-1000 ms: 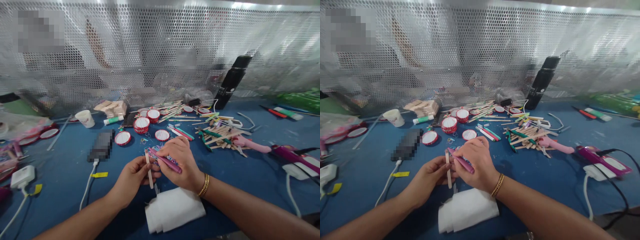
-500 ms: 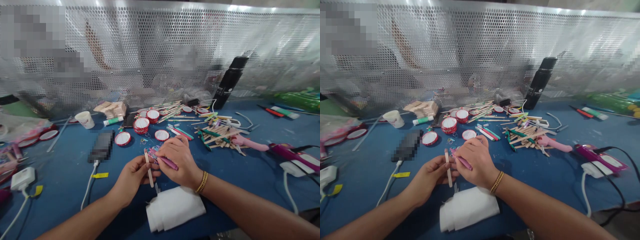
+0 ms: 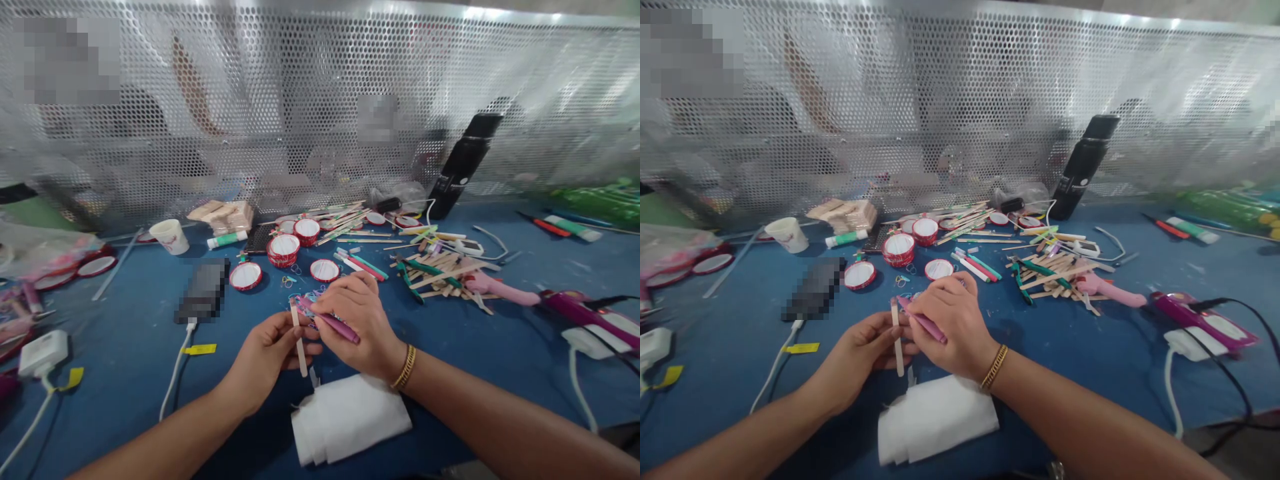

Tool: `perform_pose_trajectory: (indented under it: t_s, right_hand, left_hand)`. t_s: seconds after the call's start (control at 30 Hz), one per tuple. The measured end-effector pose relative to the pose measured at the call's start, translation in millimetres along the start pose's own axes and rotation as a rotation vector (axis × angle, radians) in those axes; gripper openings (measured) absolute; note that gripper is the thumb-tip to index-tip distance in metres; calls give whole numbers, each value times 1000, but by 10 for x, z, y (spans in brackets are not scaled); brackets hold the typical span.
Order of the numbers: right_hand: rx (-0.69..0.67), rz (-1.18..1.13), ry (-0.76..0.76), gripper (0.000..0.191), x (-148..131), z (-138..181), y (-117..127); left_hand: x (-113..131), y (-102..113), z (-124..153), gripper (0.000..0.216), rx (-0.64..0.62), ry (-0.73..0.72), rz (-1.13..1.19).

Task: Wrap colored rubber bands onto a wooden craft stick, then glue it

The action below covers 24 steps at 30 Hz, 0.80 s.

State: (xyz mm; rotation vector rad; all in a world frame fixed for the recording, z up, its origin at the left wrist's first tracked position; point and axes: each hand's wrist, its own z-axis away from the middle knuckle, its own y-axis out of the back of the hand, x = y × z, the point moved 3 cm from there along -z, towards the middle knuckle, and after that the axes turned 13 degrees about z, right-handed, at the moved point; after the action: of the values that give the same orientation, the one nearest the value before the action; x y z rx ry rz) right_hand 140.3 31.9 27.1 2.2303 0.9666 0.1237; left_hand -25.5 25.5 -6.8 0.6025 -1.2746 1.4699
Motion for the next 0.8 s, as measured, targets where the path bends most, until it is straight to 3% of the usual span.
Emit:
perform_pose_trajectory:
  t_s: [0.8]
  right_hand:
    - [-64, 29, 27, 7, -24, 5, -19]
  left_hand:
    - [15, -23, 21, 25, 6, 0, 3]
